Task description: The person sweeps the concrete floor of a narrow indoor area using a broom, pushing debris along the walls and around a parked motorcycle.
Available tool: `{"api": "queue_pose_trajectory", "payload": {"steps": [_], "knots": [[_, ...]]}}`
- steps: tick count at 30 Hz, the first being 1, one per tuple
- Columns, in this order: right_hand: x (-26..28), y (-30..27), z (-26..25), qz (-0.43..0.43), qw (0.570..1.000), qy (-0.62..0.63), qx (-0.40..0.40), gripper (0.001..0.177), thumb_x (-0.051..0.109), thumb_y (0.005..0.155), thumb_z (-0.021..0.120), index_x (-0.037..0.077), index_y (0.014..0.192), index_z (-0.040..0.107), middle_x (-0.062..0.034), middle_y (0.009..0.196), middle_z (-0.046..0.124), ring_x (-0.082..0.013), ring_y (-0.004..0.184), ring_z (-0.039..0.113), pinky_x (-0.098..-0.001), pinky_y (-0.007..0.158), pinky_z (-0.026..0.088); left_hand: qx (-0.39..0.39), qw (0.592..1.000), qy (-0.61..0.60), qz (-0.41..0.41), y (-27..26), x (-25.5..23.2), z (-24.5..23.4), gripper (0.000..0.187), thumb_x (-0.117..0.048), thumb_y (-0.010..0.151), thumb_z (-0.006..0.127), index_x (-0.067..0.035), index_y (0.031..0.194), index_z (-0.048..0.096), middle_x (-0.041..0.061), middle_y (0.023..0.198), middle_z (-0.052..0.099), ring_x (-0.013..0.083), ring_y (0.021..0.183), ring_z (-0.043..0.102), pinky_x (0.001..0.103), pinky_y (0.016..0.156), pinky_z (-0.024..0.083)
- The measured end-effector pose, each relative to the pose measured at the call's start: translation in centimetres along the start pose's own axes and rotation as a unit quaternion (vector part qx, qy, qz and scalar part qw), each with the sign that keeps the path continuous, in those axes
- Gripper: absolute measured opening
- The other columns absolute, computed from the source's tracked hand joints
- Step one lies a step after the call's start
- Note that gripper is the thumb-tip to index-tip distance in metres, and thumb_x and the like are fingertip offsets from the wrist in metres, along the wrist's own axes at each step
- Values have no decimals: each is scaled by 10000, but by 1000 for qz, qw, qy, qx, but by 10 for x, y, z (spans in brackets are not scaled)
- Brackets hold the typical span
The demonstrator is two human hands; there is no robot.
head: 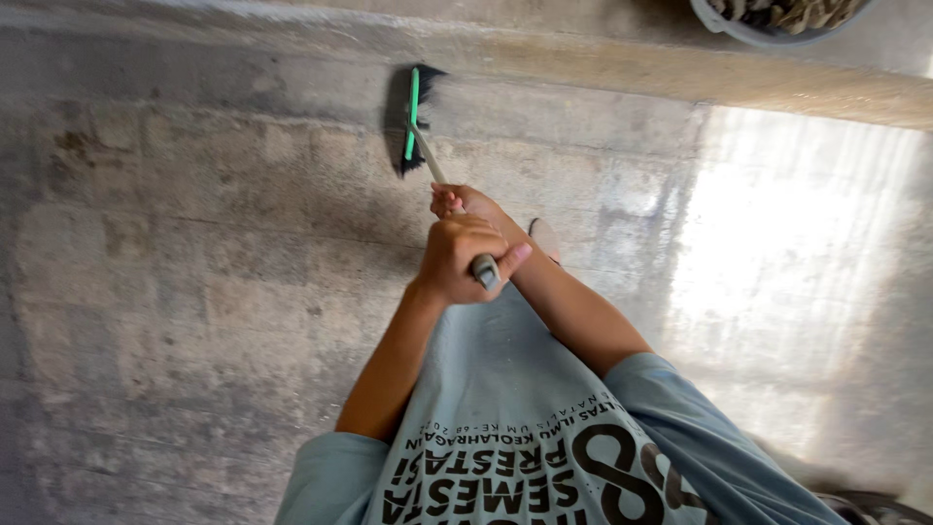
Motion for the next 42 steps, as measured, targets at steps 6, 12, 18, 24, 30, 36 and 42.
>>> {"api": "queue_pose_trajectory", "payload": {"steps": [6, 12, 18, 24, 30, 36, 42], "knots": [[-92, -53, 81, -73, 996, -29, -38, 404, 375, 1046, 505, 109, 744, 545, 21, 578, 549, -131, 451, 482, -286, 435, 458, -102, 965, -149, 189, -35, -42, -78, 406, -208, 953, 728, -141, 586, 570, -13, 526, 571, 128, 491, 573, 290, 567, 463], [-62, -84, 0, -291, 928, -26, -231, 310, 261, 1061, 543, -2, 896, 551, -79, 765, 588, -159, 609, 582, -282, 545, 554, -213, 902, -364, 90, -66, 4, -85, 407, -124, 936, 704, -87, 618, 453, -11, 546, 501, 95, 488, 460, 275, 524, 381], [47, -131, -102, -488, 812, -13, -321, 79, -34, 988, 560, -77, 956, 502, -132, 839, 592, -185, 684, 620, -274, 585, 569, -122, 876, -437, -160, -68, 69, 21, 402, -95, 1079, 633, -56, 730, 437, -40, 685, 418, 27, 662, 363, 286, 598, 297], [86, -59, -89, -376, 853, -188, -308, 119, 70, 990, 484, -25, 940, 534, -71, 732, 546, -155, 601, 533, -295, 502, 493, -163, 906, -321, -222, -59, 88, 21, 326, -165, 996, 602, -58, 689, 587, -35, 554, 489, 64, 478, 382, 283, 452, 242], [40, 27, -9, -258, 784, -538, -168, 156, 102, 1049, 577, -33, 970, 584, 30, 765, 572, -69, 651, 510, -215, 575, 450, -180, 967, -158, -91, -41, 46, -51, 421, -57, 996, 663, -46, 630, 456, 31, 577, 468, 117, 536, 420, 310, 567, 339], [-42, 26, 5, -142, 985, 12, -94, 146, 62, 1037, 585, 59, 937, 478, -27, 699, 608, -90, 568, 524, -213, 507, 446, -206, 967, -150, 30, -55, -10, -87, 378, -1, 870, 678, -60, 602, 418, 52, 577, 524, 164, 533, 484, 312, 580, 384], [-56, -42, -2, -246, 947, -3, -207, 181, 71, 958, 596, 88, 824, 475, -20, 648, 566, -119, 536, 525, -259, 514, 487, -248, 923, -289, 57, -81, -16, -92, 347, 37, 779, 604, -53, 572, 340, 49, 533, 466, 146, 494, 421, 298, 550, 349]]}}
Point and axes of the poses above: each hand's wrist, its own y-axis towards the middle knuckle, its own z-axis out of the palm, x = y × z, the point moved 9 cm from there along y, towards the middle knuckle
